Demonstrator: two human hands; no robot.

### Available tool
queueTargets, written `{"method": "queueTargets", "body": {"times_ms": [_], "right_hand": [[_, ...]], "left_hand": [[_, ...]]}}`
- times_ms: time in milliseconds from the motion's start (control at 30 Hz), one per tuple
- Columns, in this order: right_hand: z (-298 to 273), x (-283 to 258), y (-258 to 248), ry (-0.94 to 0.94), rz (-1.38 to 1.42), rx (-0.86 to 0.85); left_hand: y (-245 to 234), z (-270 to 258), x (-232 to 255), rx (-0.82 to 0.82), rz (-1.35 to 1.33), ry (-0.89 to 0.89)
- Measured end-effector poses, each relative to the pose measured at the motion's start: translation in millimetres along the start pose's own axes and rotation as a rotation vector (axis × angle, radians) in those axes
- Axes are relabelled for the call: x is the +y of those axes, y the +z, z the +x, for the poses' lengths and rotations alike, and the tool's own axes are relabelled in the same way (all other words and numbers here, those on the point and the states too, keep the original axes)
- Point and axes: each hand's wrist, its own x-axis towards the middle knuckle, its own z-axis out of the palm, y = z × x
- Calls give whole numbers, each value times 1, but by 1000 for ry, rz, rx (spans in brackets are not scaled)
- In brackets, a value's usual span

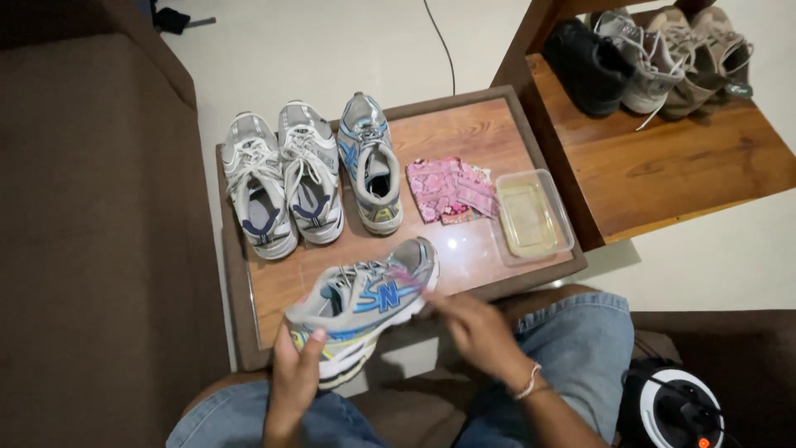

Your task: Cleaning the exterior of a sneaker using a toothbrush and cleaning solution while sitting on a couch.

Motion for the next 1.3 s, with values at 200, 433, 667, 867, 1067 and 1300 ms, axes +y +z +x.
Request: {"method": "queueTargets", "body": {"times_ms": [200,433,667,867,1067,1300], "right_hand": [[-1,13,13,195,-83,65],[-7,-11,9,-97,209,-127],[-4,17,18,49,-49,126],[-8,16,22,21,76,8],[-8,9,25,13,106,17],[3,17,13,114,35,160]], "left_hand": [[4,-4,8,13,-100,-8],[14,2,6,152,-302,-104],[14,-8,63,198,-534,-428],[14,-1,28,213,-470,-409],[13,2,22,247,-495,-435],[12,4,19,227,-522,-408]]}}
